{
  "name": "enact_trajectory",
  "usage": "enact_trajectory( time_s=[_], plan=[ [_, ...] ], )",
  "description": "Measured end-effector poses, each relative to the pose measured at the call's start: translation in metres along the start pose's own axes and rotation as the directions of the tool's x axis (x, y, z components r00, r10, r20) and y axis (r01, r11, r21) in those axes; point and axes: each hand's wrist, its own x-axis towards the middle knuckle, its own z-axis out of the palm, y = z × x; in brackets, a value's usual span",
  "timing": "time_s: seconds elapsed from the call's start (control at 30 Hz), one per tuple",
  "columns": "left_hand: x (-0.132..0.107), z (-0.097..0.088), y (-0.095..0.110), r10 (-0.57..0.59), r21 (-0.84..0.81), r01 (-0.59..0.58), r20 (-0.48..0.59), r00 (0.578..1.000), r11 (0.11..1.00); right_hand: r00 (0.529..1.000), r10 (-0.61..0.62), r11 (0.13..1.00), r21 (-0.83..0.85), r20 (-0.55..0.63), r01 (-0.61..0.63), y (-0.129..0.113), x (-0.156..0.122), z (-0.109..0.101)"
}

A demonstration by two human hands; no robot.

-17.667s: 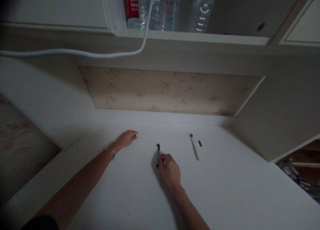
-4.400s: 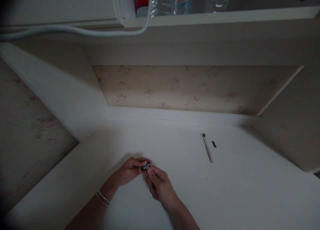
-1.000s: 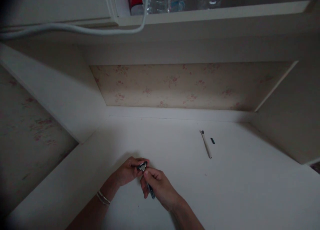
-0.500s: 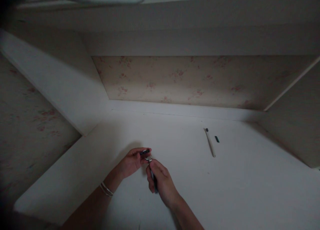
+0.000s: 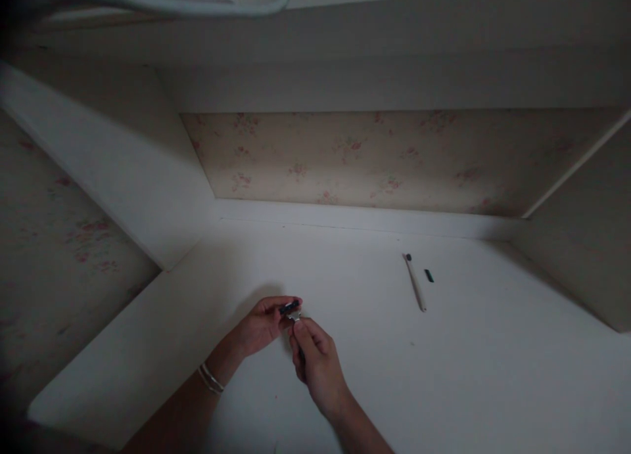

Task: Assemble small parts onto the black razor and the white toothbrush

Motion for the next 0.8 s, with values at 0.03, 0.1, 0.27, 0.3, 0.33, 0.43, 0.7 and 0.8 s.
enact_trajectory(
  time_s=[0.03,0.1,0.27,0.3,0.33,0.43,0.7,0.8],
  plan=[
    [0.0000,0.0007,0.0002,-0.008,0.010,0.008,0.000,1.000,1.000,1.000,-0.016,1.000,-0.001,-0.003,0.016,0.0004,0.0007,-0.0002],
    [-0.0003,0.0020,0.0006,-0.028,0.032,0.028,-0.005,1.000,0.999,0.999,-0.038,0.999,0.001,-0.003,0.038,0.0010,0.0019,-0.0007],
    [-0.0020,0.0040,0.0013,-0.034,0.043,0.034,-0.006,0.999,0.998,0.999,-0.031,0.999,-0.033,0.020,0.032,0.0013,0.0027,-0.0008],
    [-0.0023,0.0042,0.0015,-0.029,0.041,0.029,0.000,1.000,0.999,0.999,-0.034,0.998,-0.046,0.019,0.035,0.0013,0.0026,-0.0007],
    [-0.0024,0.0044,0.0018,-0.023,0.042,0.023,0.006,1.000,0.999,0.999,-0.040,0.997,-0.060,0.019,0.042,0.0013,0.0025,-0.0005],
    [-0.0023,0.0055,0.0030,-0.015,0.055,0.014,0.022,1.000,0.998,0.998,-0.063,0.993,-0.098,0.026,0.065,0.0010,0.0026,-0.0004],
    [-0.0015,0.0028,0.0016,0.010,0.090,-0.013,0.035,0.999,0.996,0.997,-0.078,0.983,-0.165,0.010,0.078,0.0007,0.0040,-0.0006],
    [-0.0017,-0.0010,-0.0002,0.029,0.114,-0.035,0.050,0.998,0.993,0.997,-0.076,0.985,-0.156,0.005,0.076,0.0022,0.0046,-0.0012]
  ],
)
